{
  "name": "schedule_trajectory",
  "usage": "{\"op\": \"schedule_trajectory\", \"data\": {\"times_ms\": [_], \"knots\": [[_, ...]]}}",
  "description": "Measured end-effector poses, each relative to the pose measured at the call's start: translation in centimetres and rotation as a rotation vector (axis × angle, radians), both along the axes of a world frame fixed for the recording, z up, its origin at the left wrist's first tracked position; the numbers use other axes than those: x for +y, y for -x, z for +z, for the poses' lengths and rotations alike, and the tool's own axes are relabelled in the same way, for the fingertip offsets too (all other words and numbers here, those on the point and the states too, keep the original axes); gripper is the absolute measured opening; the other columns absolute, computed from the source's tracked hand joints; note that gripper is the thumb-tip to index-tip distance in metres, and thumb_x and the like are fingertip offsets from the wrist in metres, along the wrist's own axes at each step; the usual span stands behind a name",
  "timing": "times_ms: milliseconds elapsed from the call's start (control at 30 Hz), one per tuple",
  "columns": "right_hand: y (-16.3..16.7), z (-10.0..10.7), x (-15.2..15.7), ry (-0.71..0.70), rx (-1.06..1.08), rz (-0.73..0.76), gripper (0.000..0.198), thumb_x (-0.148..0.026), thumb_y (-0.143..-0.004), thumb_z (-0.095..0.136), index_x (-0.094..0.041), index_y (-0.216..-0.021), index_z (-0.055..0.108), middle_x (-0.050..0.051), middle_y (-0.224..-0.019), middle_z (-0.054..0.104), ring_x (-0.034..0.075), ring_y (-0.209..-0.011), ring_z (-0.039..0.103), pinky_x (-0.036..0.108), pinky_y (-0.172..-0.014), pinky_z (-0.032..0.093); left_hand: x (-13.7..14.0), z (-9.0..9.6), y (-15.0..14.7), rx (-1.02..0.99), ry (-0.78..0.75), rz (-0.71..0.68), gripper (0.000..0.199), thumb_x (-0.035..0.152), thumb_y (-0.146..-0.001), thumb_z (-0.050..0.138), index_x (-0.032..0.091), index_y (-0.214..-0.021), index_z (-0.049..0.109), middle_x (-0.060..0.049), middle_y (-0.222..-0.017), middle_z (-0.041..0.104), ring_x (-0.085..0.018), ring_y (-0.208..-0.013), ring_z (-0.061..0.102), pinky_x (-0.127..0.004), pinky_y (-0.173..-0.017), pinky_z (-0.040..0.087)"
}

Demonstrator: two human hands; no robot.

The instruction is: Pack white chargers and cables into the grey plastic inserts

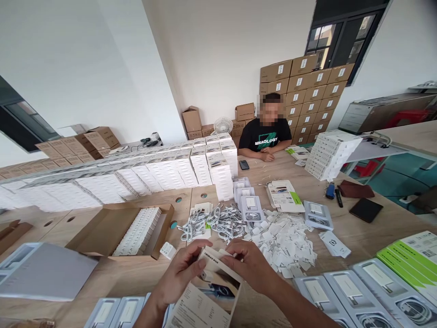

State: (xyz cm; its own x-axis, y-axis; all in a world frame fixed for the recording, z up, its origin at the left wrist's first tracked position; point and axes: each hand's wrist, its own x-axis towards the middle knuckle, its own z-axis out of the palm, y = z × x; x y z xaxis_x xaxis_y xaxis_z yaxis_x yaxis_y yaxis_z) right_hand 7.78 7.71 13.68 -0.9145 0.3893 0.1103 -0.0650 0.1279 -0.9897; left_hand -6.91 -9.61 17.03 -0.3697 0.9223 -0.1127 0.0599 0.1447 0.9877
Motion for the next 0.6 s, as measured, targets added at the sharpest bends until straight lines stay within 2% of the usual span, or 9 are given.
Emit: {"op": "schedule_trajectory", "data": {"times_ms": [100, 167, 233, 300, 367, 467, 533, 600], "knots": [[-0.2, 0.2, 0.0, 0.097, 0.034, 0.056, 0.029, -0.048, -0.086, 0.061, -0.022, -0.081, 0.075, 0.003, -0.087, 0.067, 0.019, -0.086, 0.060, 0.029, -0.075, 0.047, 0.0, -0.5, 0.3, -0.032, -0.040, 0.051, 0.028, 0.038, -0.089, 0.060, 0.025, -0.114, 0.061, -0.002, -0.095, 0.058, -0.015, -0.079, 0.050, -0.025, -0.068, 0.041], [-0.6, 0.2, -0.4, 0.178, 0.029, 0.123, 0.032, -0.049, -0.091, 0.053, -0.027, -0.100, 0.074, 0.003, -0.101, 0.069, 0.021, -0.100, 0.061, 0.034, -0.089, 0.047, 0.0, -1.0, 0.6, -0.062, -0.079, 0.114, 0.025, 0.037, -0.089, 0.061, 0.025, -0.111, 0.060, -0.001, -0.093, 0.055, -0.013, -0.077, 0.049, -0.023, -0.066, 0.040], [-1.2, 0.0, -1.1, 0.243, 0.006, 0.176, 0.036, -0.049, -0.094, 0.048, -0.032, -0.121, 0.065, 0.003, -0.114, 0.068, 0.022, -0.111, 0.059, 0.038, -0.099, 0.044, 0.1, -1.6, 0.7, -0.091, -0.105, 0.156, 0.023, 0.036, -0.089, 0.061, 0.025, -0.109, 0.059, 0.000, -0.090, 0.053, -0.012, -0.074, 0.048, -0.023, -0.064, 0.040], [-1.6, -0.6, -1.8, 0.240, 0.007, 0.172, 0.040, -0.049, -0.094, 0.047, -0.034, -0.131, 0.056, 0.003, -0.124, 0.064, 0.023, -0.117, 0.056, 0.041, -0.104, 0.041, 0.1, -2.1, 0.7, -0.109, -0.118, 0.172, 0.022, 0.035, -0.089, 0.061, 0.025, -0.108, 0.059, 0.001, -0.088, 0.053, -0.011, -0.072, 0.048, -0.022, -0.064, 0.040], [-1.8, -1.2, -2.4, 0.198, 0.027, 0.145, 0.042, -0.049, -0.094, 0.046, -0.034, -0.133, 0.054, 0.004, -0.129, 0.061, 0.023, -0.120, 0.054, 0.041, -0.107, 0.039, 0.2, -2.5, 0.7, -0.095, -0.124, 0.167, 0.020, 0.035, -0.091, 0.059, 0.025, -0.108, 0.058, 0.001, -0.089, 0.053, -0.011, -0.073, 0.048, -0.022, -0.065, 0.041], [-1.5, -1.9, -2.4, 0.225, -0.026, 0.104, 0.048, -0.052, -0.091, 0.052, -0.032, -0.134, 0.052, 0.006, -0.130, 0.060, 0.024, -0.119, 0.055, 0.041, -0.103, 0.042, -0.1, -2.6, 0.9, 0.069, -0.090, 0.092, 0.021, 0.035, -0.093, 0.055, 0.026, -0.112, 0.057, -0.001, -0.095, 0.056, -0.013, -0.078, 0.050, -0.024, -0.069, 0.042], [-1.1, -1.7, -2.0, 0.265, -0.104, 0.082, 0.052, -0.054, -0.086, 0.058, -0.028, -0.132, 0.054, 0.007, -0.118, 0.065, 0.024, -0.107, 0.060, 0.039, -0.092, 0.047, -0.6, -2.2, 1.0, 0.296, -0.044, 0.017, 0.023, 0.033, -0.093, 0.054, 0.027, -0.116, 0.056, -0.002, -0.097, 0.057, -0.013, -0.080, 0.051, -0.025, -0.071, 0.043], [-0.7, -1.1, -1.6, 0.258, -0.128, 0.103, 0.046, -0.055, -0.084, 0.060, -0.024, -0.118, 0.063, 0.005, -0.099, 0.068, 0.021, -0.091, 0.060, 0.034, -0.081, 0.047, -1.1, -1.7, 1.1, 0.524, -0.004, -0.046, 0.027, 0.030, -0.093, 0.055, 0.028, -0.120, 0.055, -0.002, -0.095, 0.059, -0.013, -0.077, 0.051, -0.025, -0.070, 0.042]]}}
